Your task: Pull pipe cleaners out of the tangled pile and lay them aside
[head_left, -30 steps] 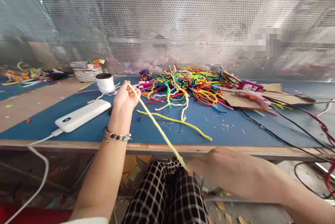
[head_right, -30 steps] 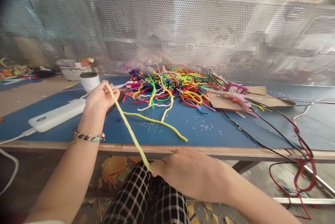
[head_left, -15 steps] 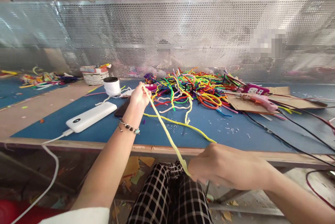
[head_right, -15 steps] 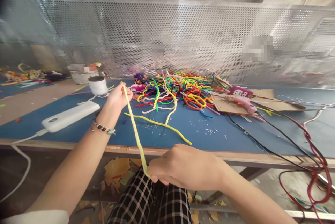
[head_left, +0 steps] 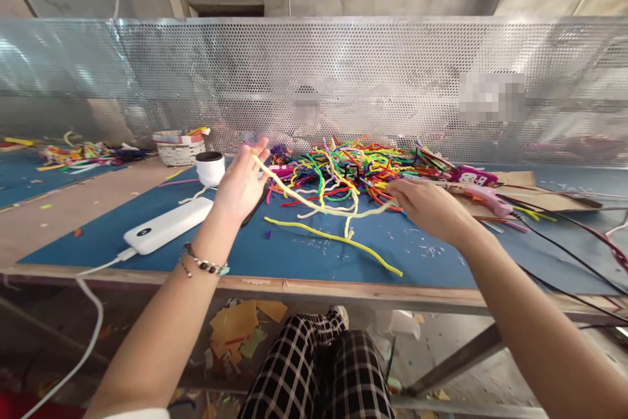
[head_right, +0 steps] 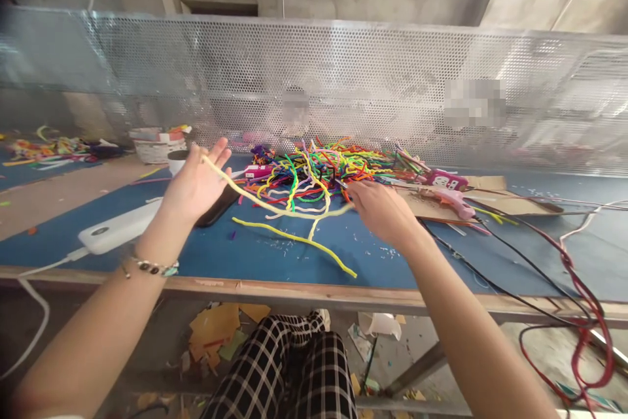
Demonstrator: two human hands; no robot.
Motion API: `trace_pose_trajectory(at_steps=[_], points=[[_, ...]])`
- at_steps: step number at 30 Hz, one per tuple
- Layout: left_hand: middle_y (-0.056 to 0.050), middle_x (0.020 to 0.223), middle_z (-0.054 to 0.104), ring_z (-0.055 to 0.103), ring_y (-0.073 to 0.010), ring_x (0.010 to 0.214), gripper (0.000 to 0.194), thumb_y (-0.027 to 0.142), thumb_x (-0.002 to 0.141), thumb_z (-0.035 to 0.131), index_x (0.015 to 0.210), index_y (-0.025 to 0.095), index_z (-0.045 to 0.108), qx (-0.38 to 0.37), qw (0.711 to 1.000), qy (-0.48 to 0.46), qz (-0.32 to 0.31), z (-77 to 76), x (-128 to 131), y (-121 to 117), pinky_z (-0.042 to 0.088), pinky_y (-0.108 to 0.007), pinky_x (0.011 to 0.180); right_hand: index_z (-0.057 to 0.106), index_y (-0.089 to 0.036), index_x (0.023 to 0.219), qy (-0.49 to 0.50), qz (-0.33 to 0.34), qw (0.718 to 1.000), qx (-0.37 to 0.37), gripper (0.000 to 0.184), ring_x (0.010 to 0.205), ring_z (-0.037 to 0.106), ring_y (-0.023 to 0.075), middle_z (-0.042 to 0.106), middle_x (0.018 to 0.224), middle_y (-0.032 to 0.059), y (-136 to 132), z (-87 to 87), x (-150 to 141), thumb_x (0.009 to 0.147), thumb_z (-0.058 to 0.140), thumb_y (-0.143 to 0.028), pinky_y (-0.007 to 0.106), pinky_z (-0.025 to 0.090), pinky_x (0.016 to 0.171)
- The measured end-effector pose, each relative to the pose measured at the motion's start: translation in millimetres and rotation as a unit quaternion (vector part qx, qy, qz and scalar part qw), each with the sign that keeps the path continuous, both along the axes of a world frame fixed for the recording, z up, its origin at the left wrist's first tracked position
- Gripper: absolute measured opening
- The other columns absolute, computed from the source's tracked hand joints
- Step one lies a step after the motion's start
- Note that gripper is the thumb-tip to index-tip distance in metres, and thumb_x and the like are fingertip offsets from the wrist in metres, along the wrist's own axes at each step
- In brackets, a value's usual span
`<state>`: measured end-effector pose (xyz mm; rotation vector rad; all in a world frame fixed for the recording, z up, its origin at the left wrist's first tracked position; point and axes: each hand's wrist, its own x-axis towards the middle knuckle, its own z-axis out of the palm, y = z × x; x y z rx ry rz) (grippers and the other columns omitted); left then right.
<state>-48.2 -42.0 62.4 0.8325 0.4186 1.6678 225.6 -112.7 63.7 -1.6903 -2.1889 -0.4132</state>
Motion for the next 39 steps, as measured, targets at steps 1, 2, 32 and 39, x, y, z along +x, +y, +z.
trace_pose_trajectory(at_steps=[1,2,32,39], points=[[0.003,0.093,0.064,0.057,-0.0064,0.08,0.027,0.024,0.083,0.047,0.059,0.02,0.057,0.021,0.999,0.005,0.032,-2.4,9.0,-1.3,0.043,-0.017,0.063,0.053,-0.008,0.102,-0.002,-0.025,0.999,0.031,0.032,0.095,0.055,0.0273,0.059,0.103,0.0193,5.7,0.3,-8.0,0.082,0.03,-0.02,0.041,0.04,0.08],[0.003,0.094,0.063,0.056,-0.0056,0.083,0.021,0.021,0.081,0.051,0.062,0.021,0.059,0.042,0.996,0.012,0.073,-4.8,18.5,-2.1,0.042,-0.015,0.064,0.047,-0.005,0.112,0.016,-0.026,0.998,0.054,0.038,0.107,0.048,0.0299,0.051,0.117,0.0225,10.1,-0.3,-18.4,0.081,0.031,-0.019,0.045,0.036,0.087],[0.006,0.038,0.031,0.023,-0.0066,0.034,0.019,0.034,0.071,0.06,0.061,0.017,0.059,0.275,0.739,0.614,-0.035,-6.5,20.5,-9.0,0.011,-0.021,0.037,0.056,-0.021,0.098,-0.185,0.112,0.976,-0.012,0.025,0.063,0.058,0.0139,0.066,0.08,0.0035,9.2,-2.4,-84.9,0.088,0.033,-0.024,0.023,0.019,0.047],[0.006,0.032,0.034,0.029,-0.0064,0.034,0.034,0.011,0.06,0.068,0.034,0.017,0.048,0.253,0.744,0.617,-0.052,-4.2,-12.8,-11.1,0.015,-0.022,0.042,0.057,-0.02,0.093,-0.165,0.101,0.98,-0.048,0.028,0.059,0.056,0.0126,0.065,0.073,0.0027,-0.7,-3.5,-58.0,0.087,0.03,-0.025,0.022,0.021,0.048]])
